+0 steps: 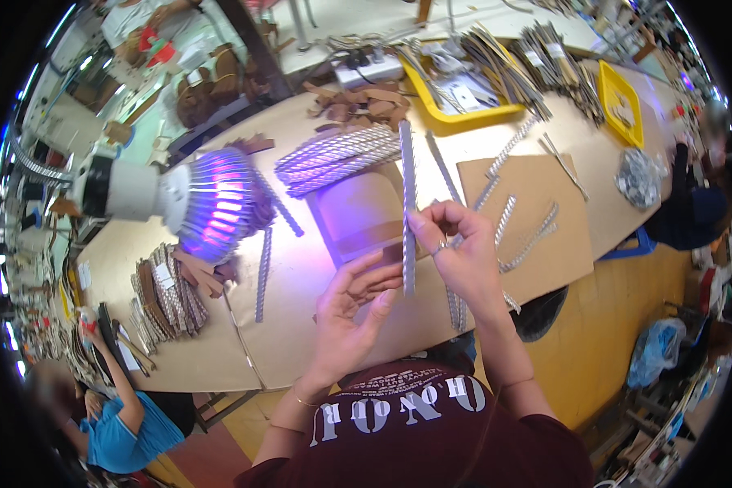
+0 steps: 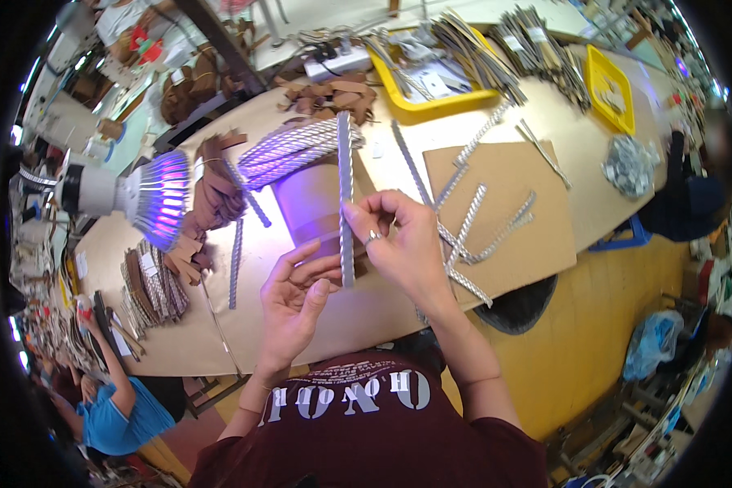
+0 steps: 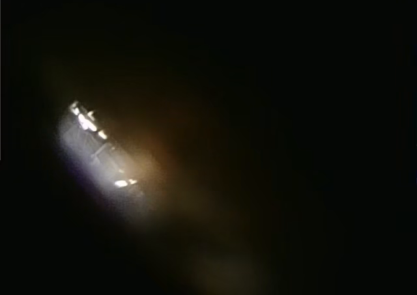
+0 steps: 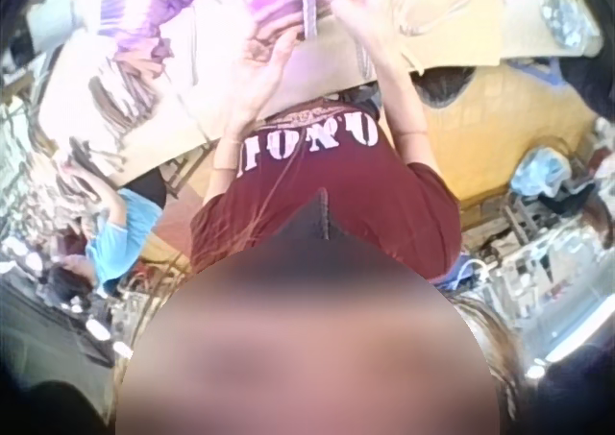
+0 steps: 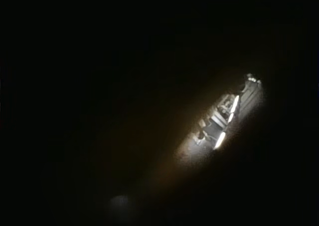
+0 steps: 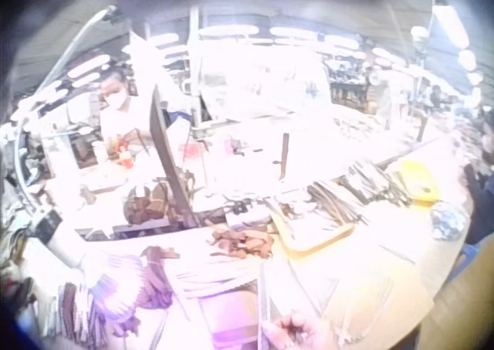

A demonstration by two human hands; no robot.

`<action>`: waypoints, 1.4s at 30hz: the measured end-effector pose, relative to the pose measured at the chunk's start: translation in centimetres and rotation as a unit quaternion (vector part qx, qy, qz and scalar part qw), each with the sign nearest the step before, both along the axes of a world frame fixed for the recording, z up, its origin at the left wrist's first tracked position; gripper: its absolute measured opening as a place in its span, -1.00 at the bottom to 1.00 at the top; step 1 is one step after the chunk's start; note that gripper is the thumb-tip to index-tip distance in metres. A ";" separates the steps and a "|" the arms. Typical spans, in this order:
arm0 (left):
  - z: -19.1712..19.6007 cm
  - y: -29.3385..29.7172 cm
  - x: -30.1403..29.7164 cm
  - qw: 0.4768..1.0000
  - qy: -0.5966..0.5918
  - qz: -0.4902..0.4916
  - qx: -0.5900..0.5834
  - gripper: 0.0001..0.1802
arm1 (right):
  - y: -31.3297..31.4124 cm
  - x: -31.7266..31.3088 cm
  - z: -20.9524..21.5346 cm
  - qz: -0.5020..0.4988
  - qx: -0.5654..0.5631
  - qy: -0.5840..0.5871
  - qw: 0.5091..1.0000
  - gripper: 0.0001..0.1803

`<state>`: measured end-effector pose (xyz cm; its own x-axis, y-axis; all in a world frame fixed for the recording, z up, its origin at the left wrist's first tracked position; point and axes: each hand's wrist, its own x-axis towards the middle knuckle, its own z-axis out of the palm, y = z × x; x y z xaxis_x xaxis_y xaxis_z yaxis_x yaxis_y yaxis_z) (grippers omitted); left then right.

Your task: The person repeatedly picks up short braided cords and places them onto a cardboard form under a purple UV lamp. The cords are arranged in rows on the form, and the person adjusts their positions by hand.

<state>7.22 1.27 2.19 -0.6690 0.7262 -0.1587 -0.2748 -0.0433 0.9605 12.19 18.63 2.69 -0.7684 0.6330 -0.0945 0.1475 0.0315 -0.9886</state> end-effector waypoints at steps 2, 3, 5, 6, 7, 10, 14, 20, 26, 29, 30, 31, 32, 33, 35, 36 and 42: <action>0.1 0.0 -0.8 0.998 0.006 0.048 0.033 -0.47 | -0.7 -0.5 0.6 0.063 -0.075 -0.006 0.995 -0.81; 0.1 -0.2 -1.4 0.996 0.004 0.075 0.045 -0.49 | -0.9 -0.7 0.9 0.101 -0.079 -0.001 0.992 -0.81; 0.1 -0.8 -3.2 0.991 0.004 0.122 0.061 -0.50 | -1.5 -1.3 1.3 0.145 -0.098 -0.017 0.984 -0.81; 0.0 -1.0 -4.0 0.988 -0.007 0.137 0.067 -0.51 | -1.7 -1.6 1.5 0.165 -0.102 -0.035 0.980 -0.80; -0.1 -1.2 -4.8 0.985 -0.019 0.151 0.075 -0.53 | -1.9 -1.9 1.7 0.182 -0.103 -0.045 0.977 -0.80; -0.5 -1.7 -6.8 0.985 -0.014 0.148 0.088 -0.63 | -2.5 -2.3 2.2 0.222 -0.148 -0.047 0.963 -0.81; -1.5 -1.7 -7.8 0.981 -0.030 0.154 0.118 -0.66 | -2.6 -2.7 2.5 0.290 -0.024 -0.087 0.953 -0.80; -3.2 -2.1 -8.3 0.972 -0.104 0.130 0.166 -0.65 | -3.3 -3.0 3.0 0.263 -0.039 -0.086 0.960 -0.81; -3.8 -1.1 -8.0 0.933 -0.174 0.127 0.290 -0.75 | -3.1 -4.4 3.8 0.272 -0.092 -0.136 0.948 -0.72; -4.6 -1.2 -8.2 0.950 -0.131 0.132 0.252 -0.66 | -2.8 -5.2 4.0 0.219 0.251 -0.109 0.937 -0.73; -4.9 -1.6 -8.6 0.958 -0.121 0.102 0.237 -0.58 | -2.8 -5.4 4.1 0.215 0.289 -0.115 0.926 -0.73; -5.1 -1.9 -8.8 0.966 -0.111 0.071 0.222 -0.49 | -2.8 -5.6 4.2 0.210 0.326 -0.120 0.914 -0.73; -5.2 -1.9 -9.0 0.967 -0.100 0.087 0.218 -0.57 | -2.9 -5.8 4.3 0.206 0.362 -0.125 0.900 -0.73; -5.2 -1.9 -9.1 0.967 -0.088 0.104 0.213 -0.65 | -2.9 -6.0 4.4 0.212 0.368 -0.130 0.896 -0.74; -5.0 -2.0 -9.1 0.961 -0.087 0.142 0.221 -0.73 | -3.2 -6.4 4.5 0.226 0.380 -0.140 0.886 -0.74; -4.8 -1.9 -8.8 0.954 -0.097 0.164 0.233 -0.75 | -3.3 -6.5 4.6 0.227 0.380 -0.141 0.885 -0.74; -5.5 -2.3 -6.8 0.968 -0.003 0.214 0.135 -0.75 | -2.6 -6.4 4.8 0.199 0.350 -0.168 0.900 -0.74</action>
